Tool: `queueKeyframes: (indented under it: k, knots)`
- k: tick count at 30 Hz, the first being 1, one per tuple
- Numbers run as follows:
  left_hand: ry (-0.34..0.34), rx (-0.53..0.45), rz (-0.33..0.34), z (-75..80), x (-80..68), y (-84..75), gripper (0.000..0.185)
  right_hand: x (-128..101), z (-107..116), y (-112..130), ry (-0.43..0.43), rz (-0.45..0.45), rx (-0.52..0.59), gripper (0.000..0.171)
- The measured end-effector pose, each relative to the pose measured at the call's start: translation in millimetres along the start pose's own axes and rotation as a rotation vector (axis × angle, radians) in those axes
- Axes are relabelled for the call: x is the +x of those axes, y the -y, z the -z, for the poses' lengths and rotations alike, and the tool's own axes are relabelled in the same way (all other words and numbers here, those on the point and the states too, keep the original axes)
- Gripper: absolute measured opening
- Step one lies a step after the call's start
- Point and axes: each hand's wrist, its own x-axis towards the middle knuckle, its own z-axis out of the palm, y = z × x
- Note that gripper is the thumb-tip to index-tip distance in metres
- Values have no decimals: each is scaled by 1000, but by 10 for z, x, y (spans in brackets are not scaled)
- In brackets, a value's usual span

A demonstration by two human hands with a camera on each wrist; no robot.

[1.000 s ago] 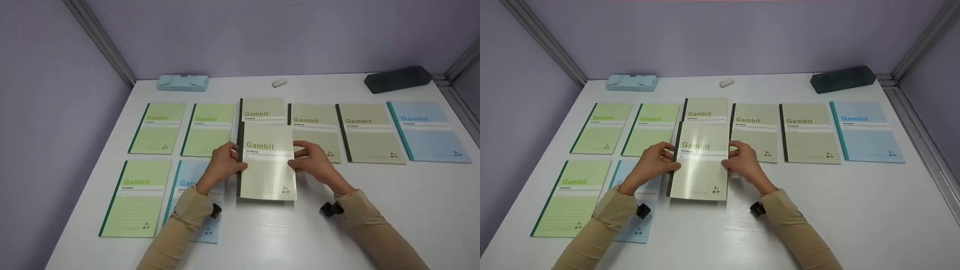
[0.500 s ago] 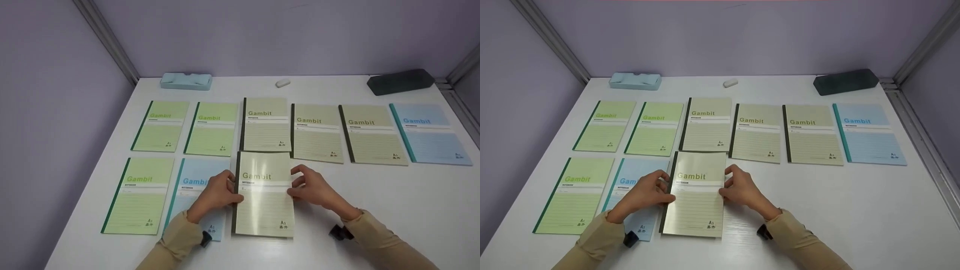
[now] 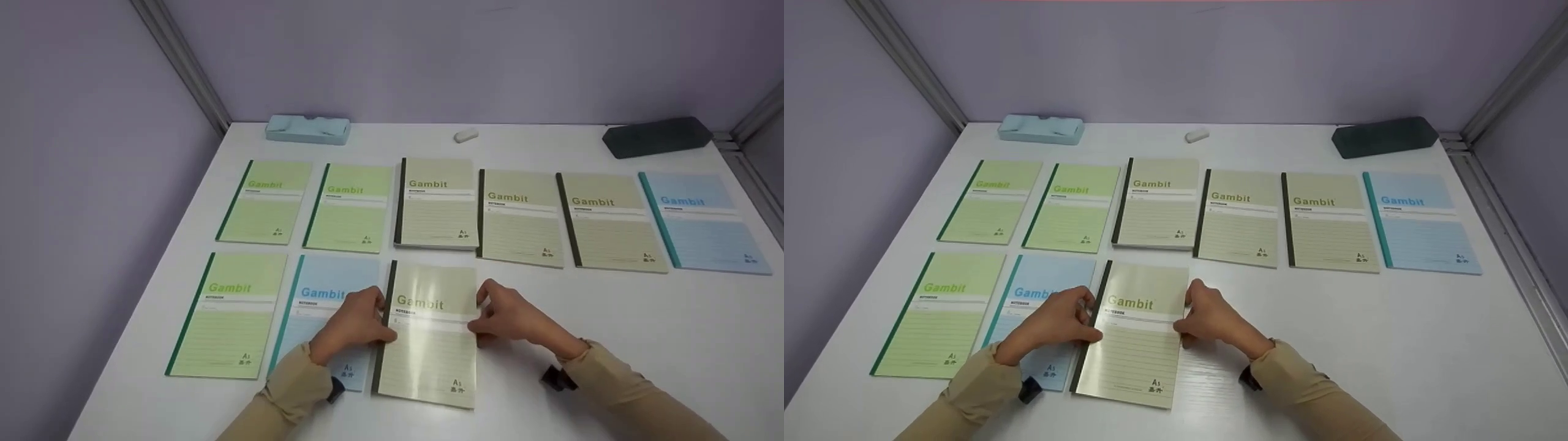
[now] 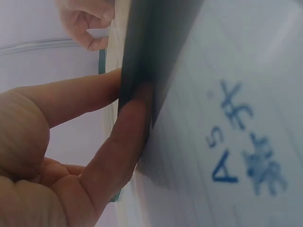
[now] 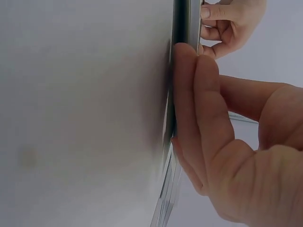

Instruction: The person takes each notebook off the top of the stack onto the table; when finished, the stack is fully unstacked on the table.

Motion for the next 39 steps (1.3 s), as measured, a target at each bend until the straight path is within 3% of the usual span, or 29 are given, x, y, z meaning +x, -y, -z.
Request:
queueKeyframes:
  k: [6, 13, 18, 21, 25, 30, 34, 39]
  knots:
    - [-14, 59, 38, 10, 28, -107, 34, 61, 40, 4, 2, -33, -53, 30]
    - [-15, 197, -43, -16, 48, -185, 28, 114, 67, 55, 14, -51, -130, 27]
    - [-106, 307, -62, 105, 100, -267, 20, 84, 237, 114, 39, 24, -146, 27]
    - [-171, 244, -131, 251, 178, -330, 18, 75, 441, 185, 3, 106, -130, 29]
    - [-259, 123, -226, 421, 382, -433, 16, 182, 692, 308, -96, 157, -54, 30]
    - [-366, 39, -255, 494, 773, -512, 19, 519, 843, 349, -206, 115, 62, 35]
    - [-406, 14, -203, 504, 1065, -494, 30, 794, 867, 292, -247, 30, 108, 43]
    - [-386, -1, -82, 510, 1311, -360, 45, 1010, 840, 205, -270, -51, 142, 47]
